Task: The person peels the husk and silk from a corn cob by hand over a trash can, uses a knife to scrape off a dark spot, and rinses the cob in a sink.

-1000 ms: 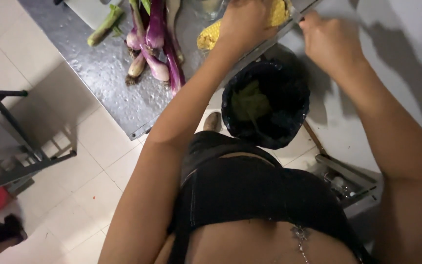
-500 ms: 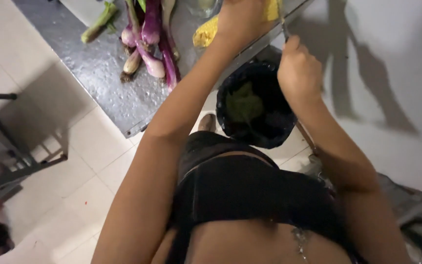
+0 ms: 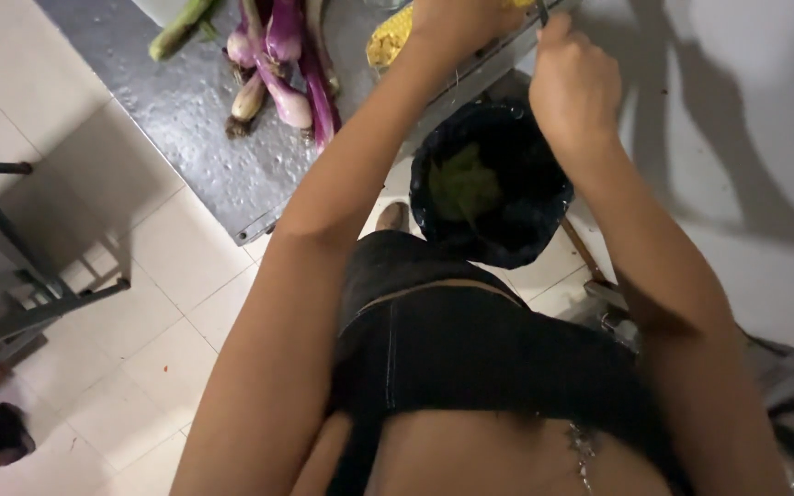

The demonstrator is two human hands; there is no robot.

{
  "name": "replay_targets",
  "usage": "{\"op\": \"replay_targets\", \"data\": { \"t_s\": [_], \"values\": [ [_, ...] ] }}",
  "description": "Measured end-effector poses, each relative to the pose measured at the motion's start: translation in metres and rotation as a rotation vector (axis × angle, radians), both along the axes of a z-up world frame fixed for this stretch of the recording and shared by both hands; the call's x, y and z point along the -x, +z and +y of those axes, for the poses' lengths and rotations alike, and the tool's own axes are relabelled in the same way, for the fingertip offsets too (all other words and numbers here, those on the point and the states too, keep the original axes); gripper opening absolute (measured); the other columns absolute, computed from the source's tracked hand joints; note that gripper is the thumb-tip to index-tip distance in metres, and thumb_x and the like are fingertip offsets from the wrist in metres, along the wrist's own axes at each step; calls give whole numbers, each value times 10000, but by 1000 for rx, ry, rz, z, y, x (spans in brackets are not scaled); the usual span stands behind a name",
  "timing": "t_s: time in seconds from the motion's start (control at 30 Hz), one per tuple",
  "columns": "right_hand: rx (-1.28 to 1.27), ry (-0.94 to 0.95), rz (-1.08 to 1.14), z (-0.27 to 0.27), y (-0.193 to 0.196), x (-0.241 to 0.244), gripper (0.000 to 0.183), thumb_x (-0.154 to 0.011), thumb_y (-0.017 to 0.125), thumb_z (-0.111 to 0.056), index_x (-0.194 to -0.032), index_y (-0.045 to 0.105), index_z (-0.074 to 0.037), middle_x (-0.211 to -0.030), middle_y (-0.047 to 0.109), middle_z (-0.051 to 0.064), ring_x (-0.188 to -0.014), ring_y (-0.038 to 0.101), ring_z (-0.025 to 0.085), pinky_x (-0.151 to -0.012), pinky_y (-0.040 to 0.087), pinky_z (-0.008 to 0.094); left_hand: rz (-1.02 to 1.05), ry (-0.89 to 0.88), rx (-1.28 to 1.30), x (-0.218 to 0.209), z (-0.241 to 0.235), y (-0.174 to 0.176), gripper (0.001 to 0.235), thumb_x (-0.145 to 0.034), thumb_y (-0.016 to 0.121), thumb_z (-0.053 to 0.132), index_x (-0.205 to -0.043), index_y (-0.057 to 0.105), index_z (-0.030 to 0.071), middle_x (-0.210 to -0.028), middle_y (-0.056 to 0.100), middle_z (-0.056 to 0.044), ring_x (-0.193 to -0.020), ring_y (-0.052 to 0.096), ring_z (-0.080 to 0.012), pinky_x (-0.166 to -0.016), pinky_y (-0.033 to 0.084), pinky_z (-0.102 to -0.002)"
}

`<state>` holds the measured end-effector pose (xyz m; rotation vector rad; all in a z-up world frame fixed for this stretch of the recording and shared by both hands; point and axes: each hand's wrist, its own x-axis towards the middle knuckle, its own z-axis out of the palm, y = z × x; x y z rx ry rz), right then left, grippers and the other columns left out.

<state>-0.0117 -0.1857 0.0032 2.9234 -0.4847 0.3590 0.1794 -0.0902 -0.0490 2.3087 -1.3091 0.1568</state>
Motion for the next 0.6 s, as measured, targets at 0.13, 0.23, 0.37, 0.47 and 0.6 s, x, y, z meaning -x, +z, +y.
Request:
{"op": "replay_targets", "data": {
  "t_s": [0.13,0.23,0.37,0.47,0.6],
  "values": [
    [-28,-15,20,1,3,5,186,-1262,621,-158,-1129,648,-31,-735,676,99,-503,682,345,-394,515,446,51,-32,-68,-8,-4,14,333,-863,836,465,-945,709,168,-742,676,-10,-605,628,-252,-478,491,-438],
    [-160,4,98,-4,39,-2,260,-1303,563,-158,-1172,710,11,-698,711,125,-531,718,372,-435,553,482,88,-44,-109,-16,-8,23,305,-833,817,458,-877,697,181,-658,635,2,-532,584,-252,-422,455,-447],
    [-30,100,129,-52,16,11,292,-1335,614,-219,-1138,743,-46,-633,659,107,-473,665,311,-404,487,423,-83,-118,34,-13,1,21,385,-867,912,416,-1073,752,133,-840,738,-66,-623,678,-264,-464,515,-386],
    [209,175,93,-91,-14,18,340,-1374,682,-351,-1094,656,-160,-614,516,1,-462,515,170,-429,344,328,-59,-101,-40,-15,-2,18,525,-974,812,689,-877,775,174,-775,733,0,-614,665,-241,-425,489,-453],
    [85,209,150,-136,-20,35,140,-1268,687,-253,-1179,749,-166,-739,702,121,-642,735,384,-497,539,476,-179,-133,-44,-7,5,20,382,-923,893,523,-923,802,152,-795,726,4,-664,668,-240,-475,517,-385]
  ]
}}
